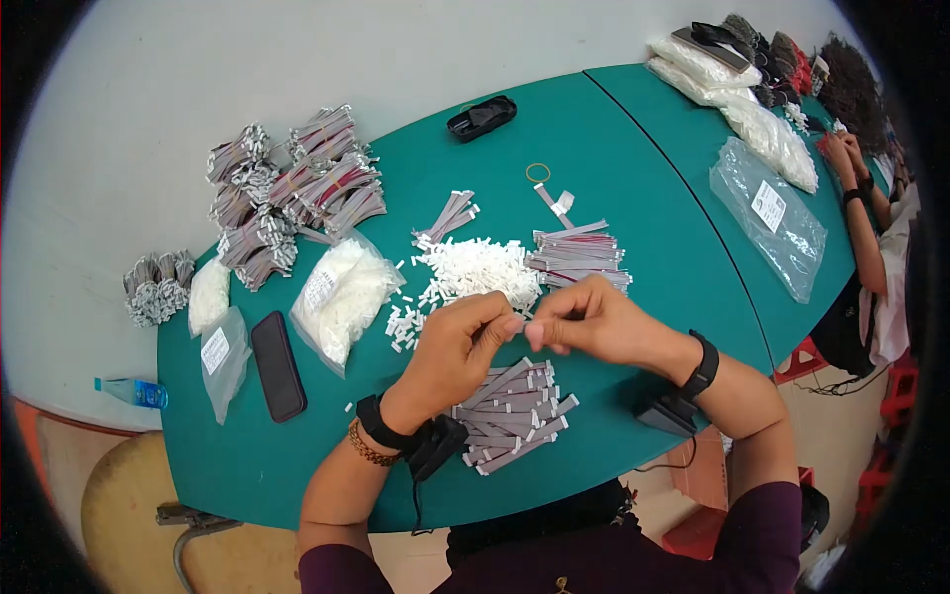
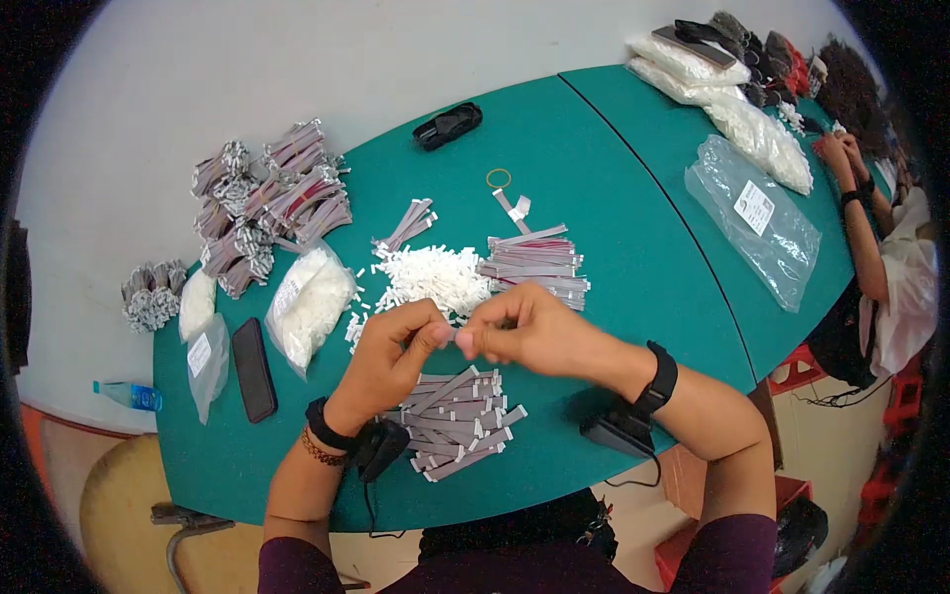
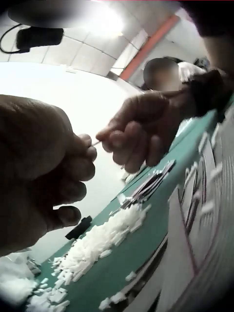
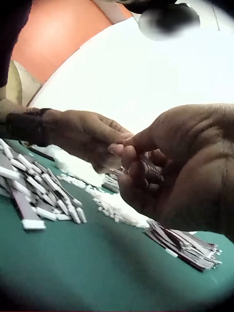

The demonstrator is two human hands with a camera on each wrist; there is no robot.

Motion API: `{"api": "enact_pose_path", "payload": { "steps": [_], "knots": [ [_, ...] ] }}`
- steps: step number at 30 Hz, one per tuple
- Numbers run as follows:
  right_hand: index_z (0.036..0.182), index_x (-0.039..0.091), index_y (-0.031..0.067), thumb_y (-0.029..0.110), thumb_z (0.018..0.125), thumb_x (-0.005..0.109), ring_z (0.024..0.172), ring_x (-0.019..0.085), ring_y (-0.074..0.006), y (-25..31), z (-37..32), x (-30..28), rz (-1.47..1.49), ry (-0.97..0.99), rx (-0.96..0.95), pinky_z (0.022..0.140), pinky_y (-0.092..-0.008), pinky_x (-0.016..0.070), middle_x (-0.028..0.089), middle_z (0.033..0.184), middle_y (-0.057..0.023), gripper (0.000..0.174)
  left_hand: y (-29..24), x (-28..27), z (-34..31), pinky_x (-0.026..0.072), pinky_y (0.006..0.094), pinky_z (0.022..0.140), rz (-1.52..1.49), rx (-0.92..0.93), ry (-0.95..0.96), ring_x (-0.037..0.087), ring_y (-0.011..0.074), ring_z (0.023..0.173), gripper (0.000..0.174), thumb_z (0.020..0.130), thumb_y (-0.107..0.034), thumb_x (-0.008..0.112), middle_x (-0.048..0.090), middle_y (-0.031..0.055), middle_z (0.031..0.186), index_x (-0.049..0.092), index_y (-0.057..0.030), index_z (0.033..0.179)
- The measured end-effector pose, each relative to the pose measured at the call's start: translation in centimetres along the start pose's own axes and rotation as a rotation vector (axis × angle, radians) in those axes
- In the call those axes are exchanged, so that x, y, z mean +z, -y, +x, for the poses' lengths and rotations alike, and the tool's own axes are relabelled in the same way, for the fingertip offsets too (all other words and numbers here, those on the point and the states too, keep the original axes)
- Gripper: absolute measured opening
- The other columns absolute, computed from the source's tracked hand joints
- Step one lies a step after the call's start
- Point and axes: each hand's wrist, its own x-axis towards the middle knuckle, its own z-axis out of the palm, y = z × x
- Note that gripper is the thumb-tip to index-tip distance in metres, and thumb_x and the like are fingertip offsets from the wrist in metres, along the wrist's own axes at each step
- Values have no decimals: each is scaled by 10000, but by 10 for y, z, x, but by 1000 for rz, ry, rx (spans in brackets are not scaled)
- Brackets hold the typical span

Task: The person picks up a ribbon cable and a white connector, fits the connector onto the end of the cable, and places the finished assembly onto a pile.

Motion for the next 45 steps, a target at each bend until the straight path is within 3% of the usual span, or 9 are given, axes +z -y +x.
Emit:
{"api": "enact_pose_path", "payload": {
  "steps": [9, 12, 19, 26, 27, 34, 37, 40, 45],
  "knots": [
    [774, 667, 28, 188, 816, 670, 590, 499, -53, 2, 3, -16, -39, -143, -36, 526, -202, 399, 586, 654, 5, 166, -1, -10, 2, 330, 204, 557, -249, -124, 6, 427, 40, 618, 239, 900, -221, 563, 529, -23, 653, 582, -18, 775],
    [774, 669, 39, 157, 805, 675, 600, 512, -57, 9, 2, -24, 103, -240, -81, 528, -206, 409, 601, 682, -2, 122, -10, -13, 2, 314, 194, 538, -276, -137, 19, 419, 23, 598, 211, 879, -207, 593, 566, -23, 635, 629, -17, 795],
    [853, 644, 46, 185, 811, 686, 667, 540, -68, 7, 1, -26, 398, -212, -125, 577, -207, 453, 596, 770, 0, 152, -11, -6, 1, 311, 186, 512, -142, -118, 66, 443, 11, 574, 161, 857, -161, 615, 620, -3, 642, 685, -20, 823],
    [812, 648, 26, 217, 862, 622, 719, 558, -105, 16, -1, -3, 217, -325, -223, 652, -249, 481, 628, 917, -56, 199, -5, 18, -1, 355, 193, 522, -329, -82, -98, 502, 36, 579, 136, 858, -133, 615, 616, 7, 637, 677, -12, 848],
    [789, 657, 15, 227, 879, 599, 763, 577, -114, 13, 0, -3, 189, -336, -221, 688, -259, 482, 637, 980, -85, 238, -6, 20, -1, 334, 186, 499, -339, -61, -95, 465, 19, 547, 128, 848, -130, 630, 603, -8, 627, 664, -10, 822],
    [872, 627, -4, 193, 910, 549, 857, 617, -127, 6, 2, 6, 294, -304, -259, 701, -255, 497, 654, 958, -110, 215, -15, 30, -4, 294, 166, 489, -149, -125, 14, 418, -2, 541, 159, 830, -128, 655, 570, -39, 603, 638, -7, 728],
    [870, 604, 2, 195, 916, 540, 811, 637, -142, 9, -1, 6, 302, -269, -246, 682, -250, 499, 658, 903, -113, 208, -8, 27, -1, 357, 185, 537, -307, -161, 51, 469, 25, 599, 151, 828, -127, 657, 600, -14, 654, 655, 5, 754],
    [862, 595, 3, 191, 921, 534, 741, 641, -142, 11, -2, 4, 213, -227, -219, 660, -245, 501, 659, 836, -97, 206, 6, 19, -5, 433, 218, 586, -108, -108, 91, 544, 54, 628, 172, 827, -154, 663, 642, 27, 695, 670, 6, 888],
    [899, 615, -12, 178, 927, 524, 700, 627, -124, 5, -3, 9, 196, -77, -197, 641, -233, 497, 652, 785, -76, 212, -6, -1, 1, 467, 261, 774, -538, -114, -45, 600, 125, 827, 285, 836, -140, 655, 654, 83, 916, 616, 39, 1054]
  ]
}}
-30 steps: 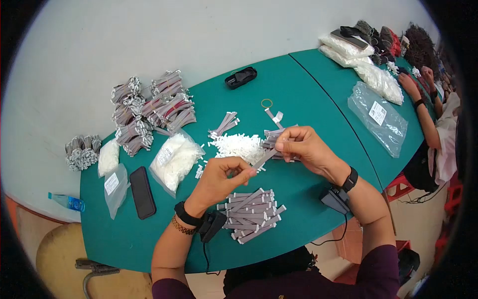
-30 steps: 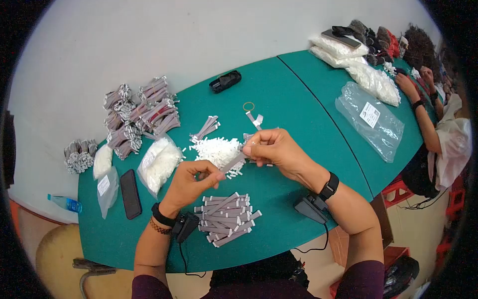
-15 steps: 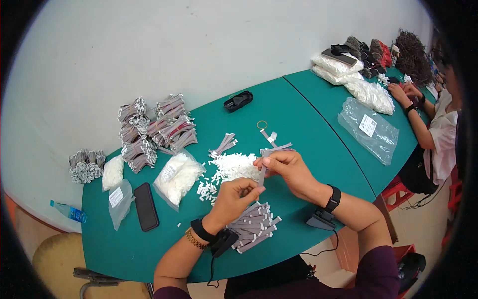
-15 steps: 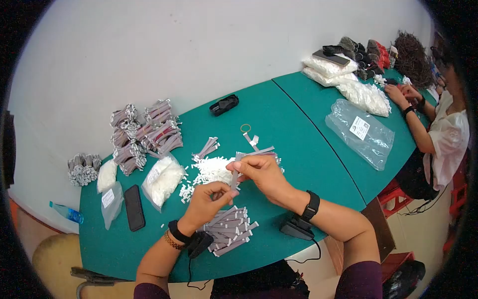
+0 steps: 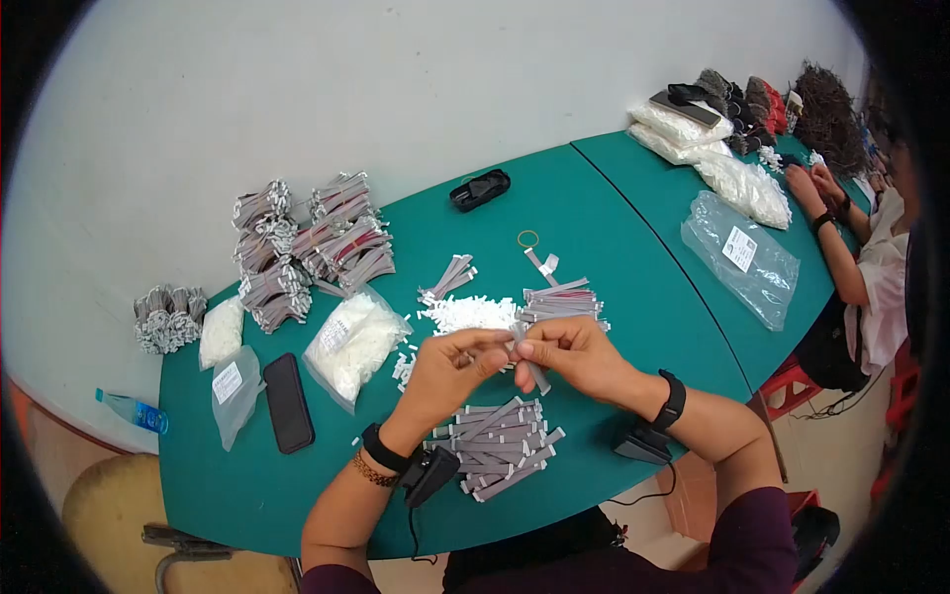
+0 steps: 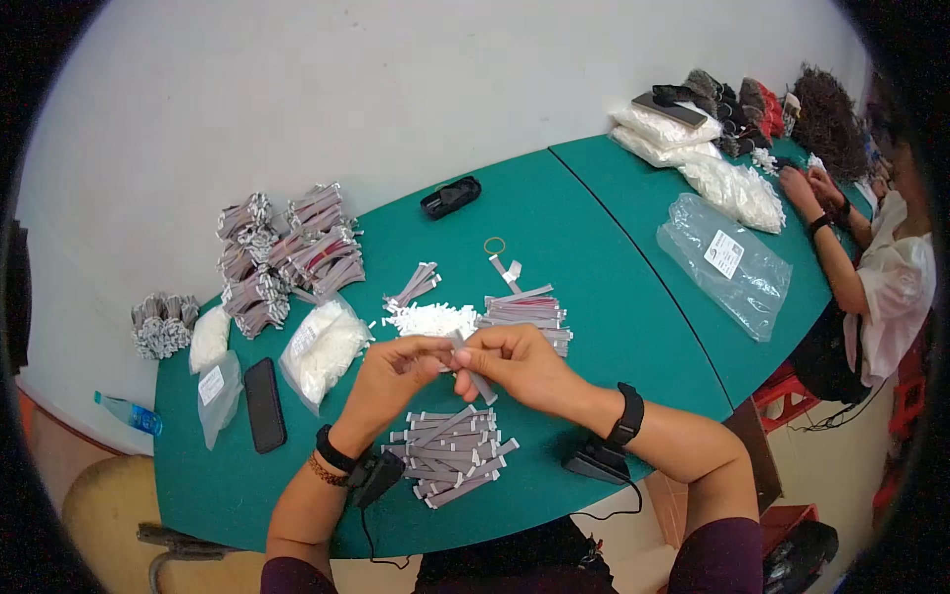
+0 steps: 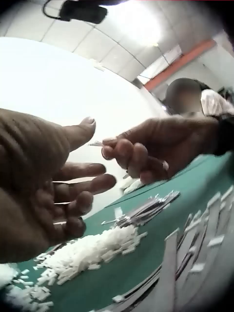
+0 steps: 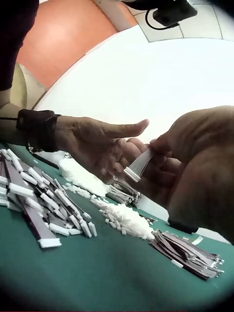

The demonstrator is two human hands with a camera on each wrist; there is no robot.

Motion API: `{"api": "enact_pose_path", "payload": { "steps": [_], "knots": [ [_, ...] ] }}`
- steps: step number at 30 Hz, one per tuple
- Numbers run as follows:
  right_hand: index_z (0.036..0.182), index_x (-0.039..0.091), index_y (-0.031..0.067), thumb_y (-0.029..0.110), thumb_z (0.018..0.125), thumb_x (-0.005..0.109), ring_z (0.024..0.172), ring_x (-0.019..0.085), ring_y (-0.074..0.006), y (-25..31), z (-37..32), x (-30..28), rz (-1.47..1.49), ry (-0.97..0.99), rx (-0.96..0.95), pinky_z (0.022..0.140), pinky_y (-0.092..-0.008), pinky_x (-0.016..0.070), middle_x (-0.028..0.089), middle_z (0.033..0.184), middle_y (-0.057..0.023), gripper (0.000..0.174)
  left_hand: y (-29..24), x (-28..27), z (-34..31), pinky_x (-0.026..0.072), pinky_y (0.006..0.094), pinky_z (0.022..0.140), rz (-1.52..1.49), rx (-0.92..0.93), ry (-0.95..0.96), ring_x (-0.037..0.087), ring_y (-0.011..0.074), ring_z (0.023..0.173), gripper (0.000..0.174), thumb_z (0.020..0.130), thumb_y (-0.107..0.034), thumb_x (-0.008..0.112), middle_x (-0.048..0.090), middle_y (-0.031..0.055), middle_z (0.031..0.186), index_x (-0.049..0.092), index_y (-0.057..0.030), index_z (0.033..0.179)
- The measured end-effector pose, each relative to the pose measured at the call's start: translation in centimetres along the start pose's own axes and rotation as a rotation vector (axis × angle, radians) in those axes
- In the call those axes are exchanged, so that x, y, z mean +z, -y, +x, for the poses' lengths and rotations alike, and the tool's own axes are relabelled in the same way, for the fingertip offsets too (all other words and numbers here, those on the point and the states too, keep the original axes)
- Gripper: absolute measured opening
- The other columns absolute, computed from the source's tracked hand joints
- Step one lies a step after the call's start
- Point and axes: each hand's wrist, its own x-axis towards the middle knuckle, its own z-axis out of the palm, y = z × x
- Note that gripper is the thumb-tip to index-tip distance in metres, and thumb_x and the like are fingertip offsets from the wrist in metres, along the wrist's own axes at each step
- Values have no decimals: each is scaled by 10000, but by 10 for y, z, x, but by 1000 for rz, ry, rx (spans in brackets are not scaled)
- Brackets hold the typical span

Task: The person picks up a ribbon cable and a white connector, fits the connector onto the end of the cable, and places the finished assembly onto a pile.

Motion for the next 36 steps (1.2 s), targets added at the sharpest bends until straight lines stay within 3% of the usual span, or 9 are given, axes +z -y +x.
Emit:
{"api": "enact_pose_path", "payload": {
  "steps": [2, 11, 26, 29, 36],
  "knots": [
    [922, 623, -16, 175, 928, 523, 698, 622, -113, -1, -2, 5, -11, 12, 8, 632, -224, 493, 653, 784, -72, 216, -4, 1, -1, 459, 285, 836, -53, -13, -58, 596, 144, 900, 279, 834, -132, 656, 650, 99, 966, 620, 36, 1053],
    [908, 645, -15, 172, 922, 537, 682, 599, -78, -6, -4, 6, -55, -22, 27, 616, -206, 478, 652, 763, -54, 216, 1, 13, -6, 464, 269, 779, -141, 19, -123, 592, 145, 828, 157, 827, -64, 637, 643, 111, 930, 664, 37, 944],
    [852, 635, -26, 156, 915, 542, 669, 578, -66, -9, -6, 5, -152, -25, 20, 612, -211, 479, 631, 737, -37, 213, 10, 14, -5, 447, 264, 780, -134, 32, -168, 586, 132, 817, 98, 823, -40, 635, 639, 90, 883, 651, 20, 899],
    [861, 633, -25, 153, 912, 546, 671, 580, -67, -9, -6, 7, -147, -49, 19, 612, -209, 479, 632, 741, -39, 205, 15, 13, -5, 439, 262, 777, -7, 48, -209, 577, 127, 831, 79, 825, -43, 633, 636, 81, 878, 647, 13, 880],
    [897, 632, -16, 148, 907, 553, 651, 573, -65, -12, -4, 9, -79, -98, 11, 606, -204, 477, 632, 752, -36, 182, 13, 19, -7, 431, 264, 798, -133, 50, -205, 569, 128, 857, 80, 835, -50, 624, 631, 80, 912, 639, 7, 889]
  ]
}}
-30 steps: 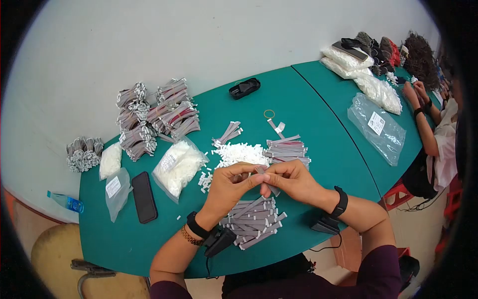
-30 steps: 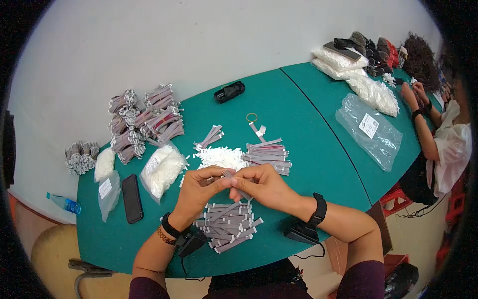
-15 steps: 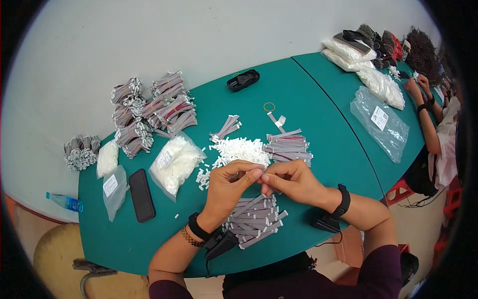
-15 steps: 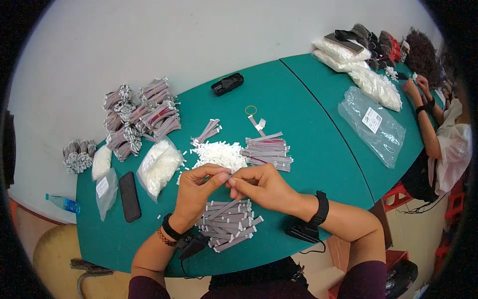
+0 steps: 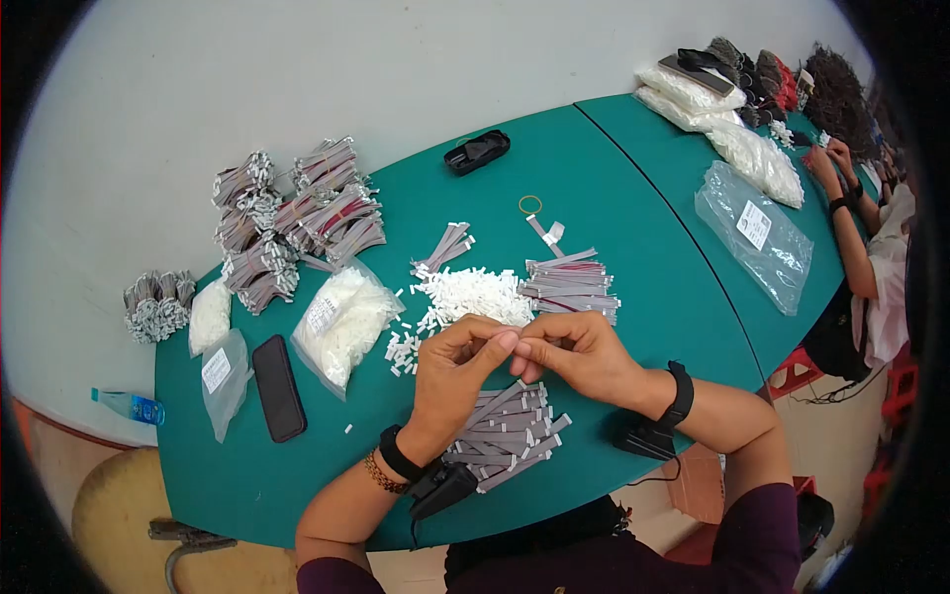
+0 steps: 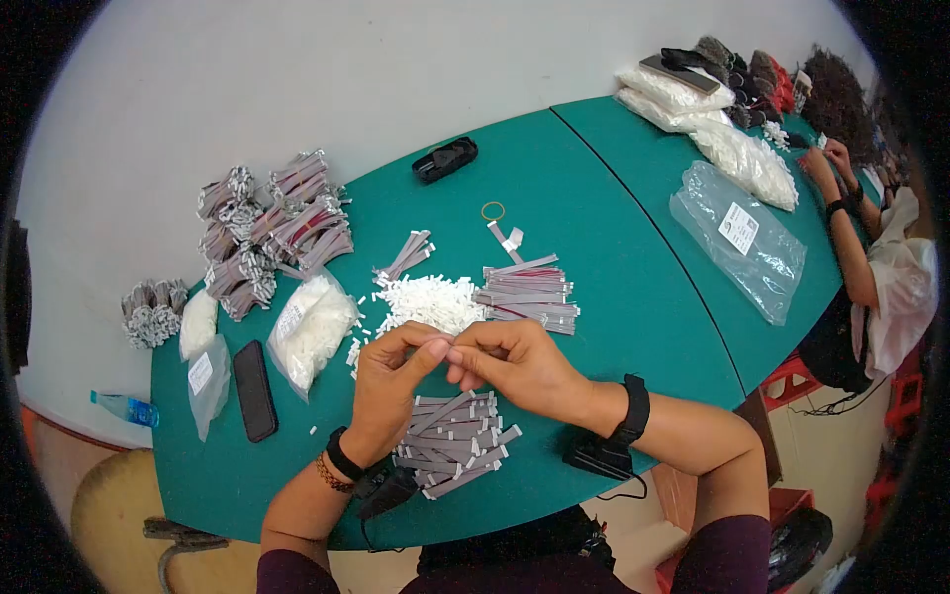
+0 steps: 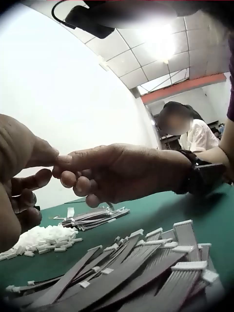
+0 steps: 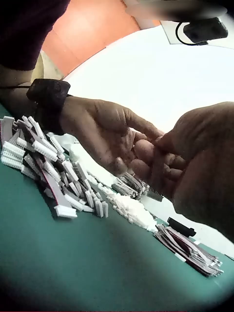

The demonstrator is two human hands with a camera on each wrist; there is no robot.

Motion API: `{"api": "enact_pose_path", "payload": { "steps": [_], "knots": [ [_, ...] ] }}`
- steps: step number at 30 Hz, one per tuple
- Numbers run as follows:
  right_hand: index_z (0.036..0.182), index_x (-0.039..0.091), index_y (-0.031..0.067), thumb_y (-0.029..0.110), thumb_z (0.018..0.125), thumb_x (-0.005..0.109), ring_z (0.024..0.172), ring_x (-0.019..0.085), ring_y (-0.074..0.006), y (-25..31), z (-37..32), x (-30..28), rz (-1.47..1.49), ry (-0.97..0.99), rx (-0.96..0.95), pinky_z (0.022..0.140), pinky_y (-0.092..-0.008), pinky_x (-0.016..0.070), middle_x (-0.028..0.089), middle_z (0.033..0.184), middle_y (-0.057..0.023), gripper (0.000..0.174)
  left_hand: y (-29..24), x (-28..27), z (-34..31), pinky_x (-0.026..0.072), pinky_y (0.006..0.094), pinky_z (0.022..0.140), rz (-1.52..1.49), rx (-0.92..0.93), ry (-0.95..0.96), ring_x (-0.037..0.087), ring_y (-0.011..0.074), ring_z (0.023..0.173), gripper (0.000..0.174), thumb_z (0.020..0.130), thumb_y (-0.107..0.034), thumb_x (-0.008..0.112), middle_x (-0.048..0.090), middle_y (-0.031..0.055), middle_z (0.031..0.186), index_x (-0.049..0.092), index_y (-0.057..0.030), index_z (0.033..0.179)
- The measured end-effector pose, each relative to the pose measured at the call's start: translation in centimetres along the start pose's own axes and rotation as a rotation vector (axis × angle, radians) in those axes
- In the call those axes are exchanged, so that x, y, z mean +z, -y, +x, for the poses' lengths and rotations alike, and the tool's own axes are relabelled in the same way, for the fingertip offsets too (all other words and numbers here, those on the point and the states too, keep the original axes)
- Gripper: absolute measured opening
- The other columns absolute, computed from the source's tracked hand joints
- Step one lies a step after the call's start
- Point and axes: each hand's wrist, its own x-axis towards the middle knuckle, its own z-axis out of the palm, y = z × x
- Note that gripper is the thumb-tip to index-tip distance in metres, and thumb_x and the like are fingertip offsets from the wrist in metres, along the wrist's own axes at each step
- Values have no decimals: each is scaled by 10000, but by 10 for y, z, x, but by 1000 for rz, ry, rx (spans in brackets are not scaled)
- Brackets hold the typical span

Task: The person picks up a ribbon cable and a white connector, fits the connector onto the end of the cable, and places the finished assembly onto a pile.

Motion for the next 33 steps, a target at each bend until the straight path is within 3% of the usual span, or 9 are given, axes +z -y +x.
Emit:
{"api": "enact_pose_path", "payload": {
  "steps": [8, 29, 33],
  "knots": [
    [878, 631, -7, 143, 909, 548, 650, 574, -60, 2, 1, -5, 21, -30, 17, 593, -206, 482, 634, 748, -33, 174, 3, -1, 1, 433, 287, 875, 88, 27, 32, 579, 156, 944, 184, 840, -69, 627, 626, 101, 993, 644, -2, 1010],
    [876, 639, -6, 130, 894, 573, 626, 542, -49, 1, 0, 0, -95, -9, -39, 565, -198, 448, 605, 701, -13, 152, 0, 1, 1, 436, 255, 798, -19, -17, -24, 580, 114, 835, 76, 832, -54, 632, 639, 70, 868, 644, 3, 880],
    [857, 641, -2, 134, 890, 580, 606, 516, -42, -1, 1, -1, -102, -26, -52, 540, -199, 423, 585, 674, 4, 153, 3, -1, 1, 439, 224, 734, -14, -31, 4, 569, 85, 798, 96, 857, -74, 611, 641, 54, 865, 640, 3, 906]
  ]
}}
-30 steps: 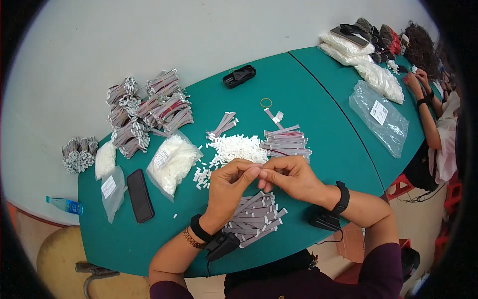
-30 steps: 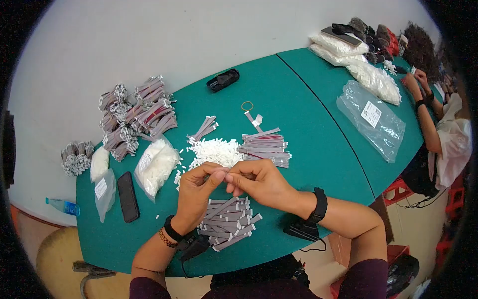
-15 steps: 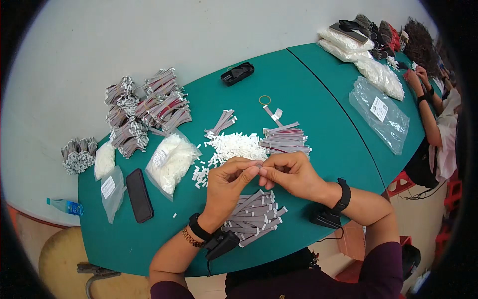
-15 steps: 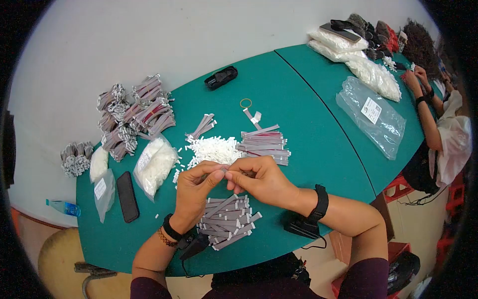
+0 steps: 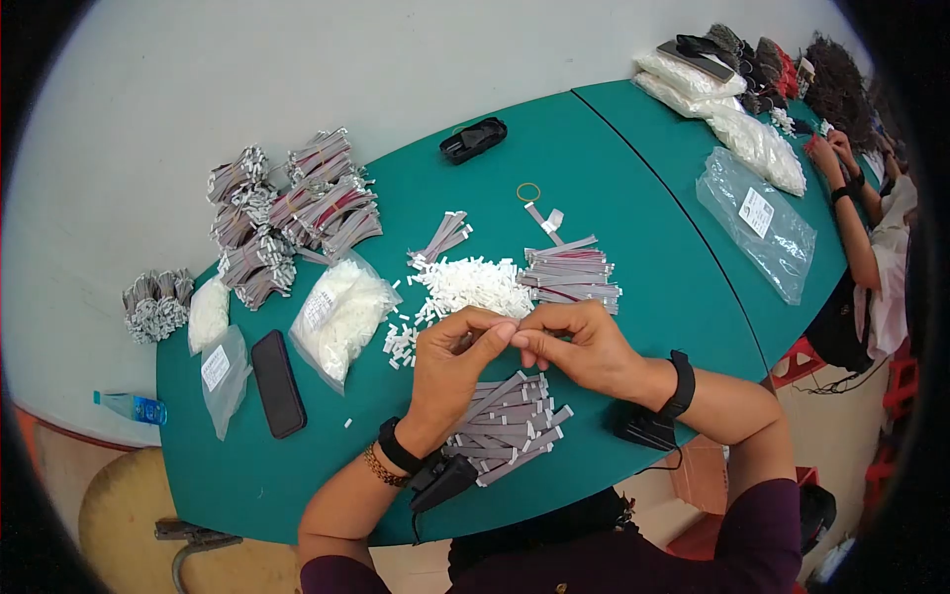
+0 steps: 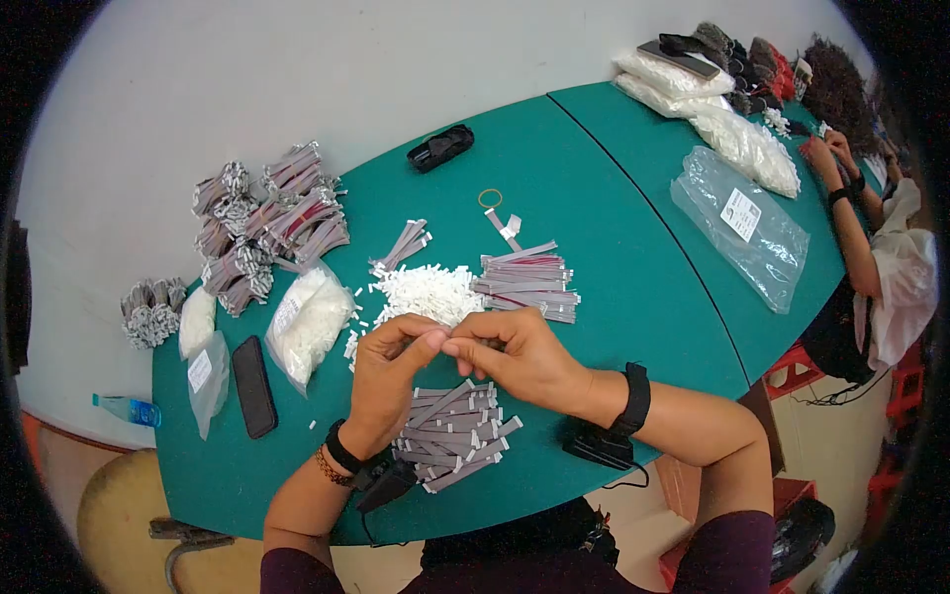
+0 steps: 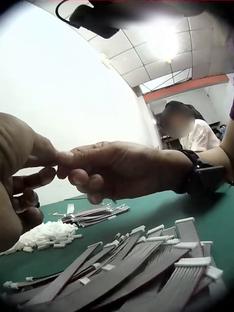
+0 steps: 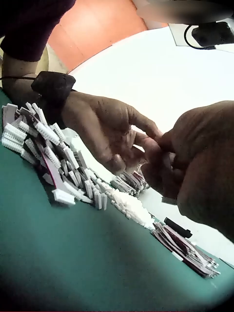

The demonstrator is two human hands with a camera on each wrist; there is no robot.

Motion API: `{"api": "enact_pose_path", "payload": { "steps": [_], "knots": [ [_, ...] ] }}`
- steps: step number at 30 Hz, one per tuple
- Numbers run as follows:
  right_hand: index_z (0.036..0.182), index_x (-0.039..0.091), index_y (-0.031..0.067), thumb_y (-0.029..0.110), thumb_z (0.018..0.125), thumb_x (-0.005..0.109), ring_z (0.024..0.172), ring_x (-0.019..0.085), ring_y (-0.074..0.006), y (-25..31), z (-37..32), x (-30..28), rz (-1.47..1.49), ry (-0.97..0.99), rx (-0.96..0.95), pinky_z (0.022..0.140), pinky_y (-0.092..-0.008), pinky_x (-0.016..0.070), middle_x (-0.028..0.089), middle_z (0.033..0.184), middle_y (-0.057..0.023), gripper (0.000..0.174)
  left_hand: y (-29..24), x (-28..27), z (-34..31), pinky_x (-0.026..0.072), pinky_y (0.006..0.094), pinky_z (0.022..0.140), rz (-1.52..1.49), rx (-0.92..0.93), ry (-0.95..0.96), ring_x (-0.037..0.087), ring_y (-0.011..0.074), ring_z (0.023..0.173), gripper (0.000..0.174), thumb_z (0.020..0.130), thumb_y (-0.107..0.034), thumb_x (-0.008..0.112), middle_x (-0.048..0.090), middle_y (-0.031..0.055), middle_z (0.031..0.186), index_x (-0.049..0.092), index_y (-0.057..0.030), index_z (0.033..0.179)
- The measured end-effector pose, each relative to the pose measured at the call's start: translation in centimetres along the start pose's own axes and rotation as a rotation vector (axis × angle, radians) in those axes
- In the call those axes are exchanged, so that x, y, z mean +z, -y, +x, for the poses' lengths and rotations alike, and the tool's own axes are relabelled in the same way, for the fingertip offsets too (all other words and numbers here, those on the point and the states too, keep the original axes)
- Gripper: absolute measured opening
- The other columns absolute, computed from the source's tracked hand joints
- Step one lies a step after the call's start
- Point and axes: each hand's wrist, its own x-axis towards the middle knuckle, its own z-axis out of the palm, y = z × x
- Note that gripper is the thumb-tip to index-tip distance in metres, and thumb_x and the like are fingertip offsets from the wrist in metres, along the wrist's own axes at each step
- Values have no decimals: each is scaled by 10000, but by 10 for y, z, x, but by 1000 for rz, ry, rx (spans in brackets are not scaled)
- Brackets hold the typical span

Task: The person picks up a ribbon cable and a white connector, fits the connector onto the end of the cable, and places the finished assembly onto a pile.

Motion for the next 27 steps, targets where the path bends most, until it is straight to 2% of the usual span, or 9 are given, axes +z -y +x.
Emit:
{"api": "enact_pose_path", "payload": {
  "steps": [2, 5, 8, 11, 14, 17, 20, 23, 27],
  "knots": [
    [851, 643, 1, 141, 891, 580, 600, 507, -39, 1, 0, -1, -8, -3, 8, 534, -198, 414, 579, 667, 7, 159, -4, -3, 2, 418, 222, 761, -33, -87, 23, 552, 83, 793, 106, 846, -79, 621, 639, 51, 856, 642, 1, 912],
    [859, 648, 4, 142, 894, 579, 622, 526, -45, -1, 2, -5, -3, 4, 39, 553, -198, 431, 594, 691, -6, 158, -10, -8, 9, 449, 239, 746, 99, -73, 100, 568, 83, 807, 151, 884, -139, 592, 647, 47, 862, 646, -2, 921],
    [863, 650, 3, 140, 894, 581, 630, 537, -48, -2, 4, -9, 10, 8, 65, 563, -199, 440, 603, 697, -14, 156, -6, -15, 15, 372, 224, 590, 172, -51, 54, 462, 51, 664, 117, 831, -82, 634, 630, 13, 827, 654, -6, 917],
    [861, 650, 2, 138, 892, 583, 624, 537, -50, -1, 5, -10, 13, 2, 73, 562, -200, 442, 603, 691, -15, 154, -2, -30, 19, 407, 262, 589, 791, 72, 120, 514, 91, 674, 144, 764, -91, 693, 617, 16, 779, 655, -28, 887],
    [858, 649, 2, 137, 891, 584, 623, 538, -54, -2, 6, -10, 14, 2, 70, 562, -205, 444, 603, 688, -16, 154, 5, -28, 18, 428, 305, 601, 1011, 235, 129, 550, 161, 674, 202, 686, -97, 741, 590, 40, 732, 644, -51, 858],
    [849, 648, 2, 138, 890, 584, 620, 540, -59, -4, 6, -9, 7, 6, 70, 560, -209, 445, 602, 684, -16, 155, 7, -24, 16, 432, 331, 597, 1086, 237, 114, 553, 224, 673, 218, 649, -106, 756, 575, 62, 718, 625, -52, 815],
    [838, 645, 2, 140, 890, 585, 617, 541, -61, -2, 5, -9, -5, 12, 69, 558, -211, 445, 600, 682, -16, 160, 8, -23, 16, 435, 351, 625, 1098, 211, 132, 551, 243, 709, 167, 686, -147, 725, 540, 52, 669, 642, -81, 814],
    [832, 643, 1, 144, 889, 587, 614, 541, -62, -1, 5, -9, -1, 16, 68, 556, -211, 444, 600, 682, -16, 164, 11, -24, 17, 435, 338, 593, 1117, 270, 139, 551, 240, 659, 203, 651, -102, 751, 565, 69, 697, 612, -37, 784],
    [831, 643, 4, 148, 891, 584, 613, 540, -61, 0, 5, -8, -9, 18, 74, 554, -208, 443, 599, 680, -14, 167, 15, -25, 18, 434, 335, 587, 1103, 286, 137, 549, 237, 646, 180, 657, -91, 743, 565, 76, 706, 612, -29, 764]
  ]
}}
